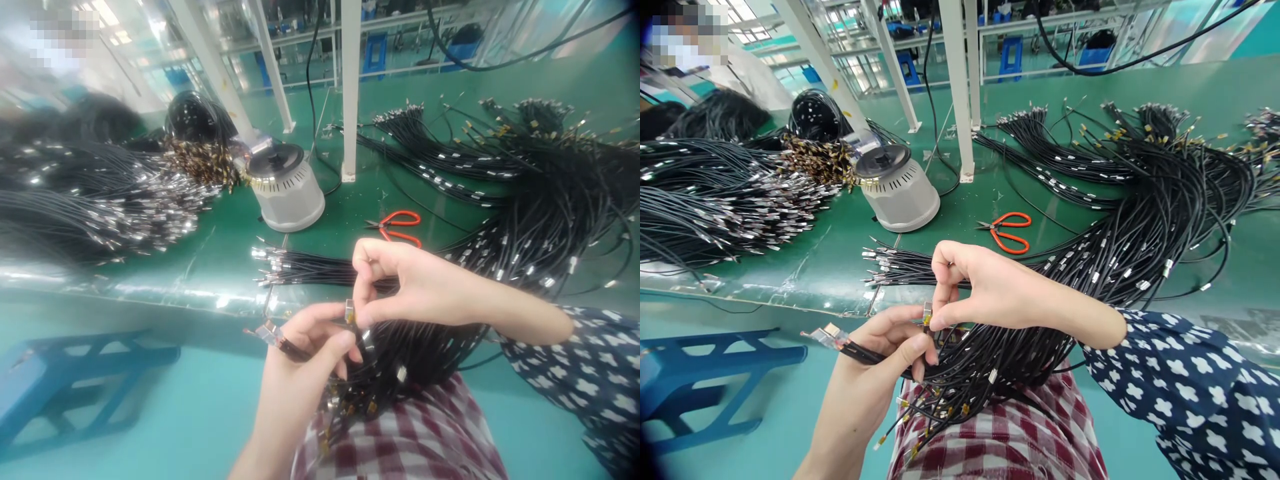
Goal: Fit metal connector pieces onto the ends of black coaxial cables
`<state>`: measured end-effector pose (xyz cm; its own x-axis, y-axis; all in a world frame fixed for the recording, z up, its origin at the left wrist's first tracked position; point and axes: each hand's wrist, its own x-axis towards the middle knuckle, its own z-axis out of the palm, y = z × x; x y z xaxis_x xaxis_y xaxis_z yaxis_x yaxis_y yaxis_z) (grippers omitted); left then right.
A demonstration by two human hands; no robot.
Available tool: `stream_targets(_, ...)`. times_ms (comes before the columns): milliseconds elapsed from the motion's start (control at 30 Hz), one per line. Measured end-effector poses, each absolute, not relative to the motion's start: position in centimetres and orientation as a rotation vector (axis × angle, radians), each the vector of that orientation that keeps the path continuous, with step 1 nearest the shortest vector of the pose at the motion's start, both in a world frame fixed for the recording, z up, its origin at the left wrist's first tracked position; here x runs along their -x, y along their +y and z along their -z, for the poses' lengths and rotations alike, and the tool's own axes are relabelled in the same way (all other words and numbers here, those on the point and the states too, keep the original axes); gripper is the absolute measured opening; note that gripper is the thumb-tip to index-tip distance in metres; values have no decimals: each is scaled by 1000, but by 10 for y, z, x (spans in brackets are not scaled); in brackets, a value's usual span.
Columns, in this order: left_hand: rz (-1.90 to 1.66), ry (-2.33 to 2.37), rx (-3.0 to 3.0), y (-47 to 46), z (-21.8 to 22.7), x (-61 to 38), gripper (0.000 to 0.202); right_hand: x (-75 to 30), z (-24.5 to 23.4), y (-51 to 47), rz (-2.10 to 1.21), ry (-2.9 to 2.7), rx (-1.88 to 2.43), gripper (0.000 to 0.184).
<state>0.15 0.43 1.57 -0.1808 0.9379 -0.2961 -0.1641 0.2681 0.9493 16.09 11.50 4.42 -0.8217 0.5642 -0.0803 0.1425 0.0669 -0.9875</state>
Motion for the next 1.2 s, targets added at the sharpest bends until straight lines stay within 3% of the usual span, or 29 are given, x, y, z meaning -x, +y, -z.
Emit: stream_targets(1200,-1280,1358,-839,-2,-2,0,20,-153,-58,100,-1257,-2293,1063,31)
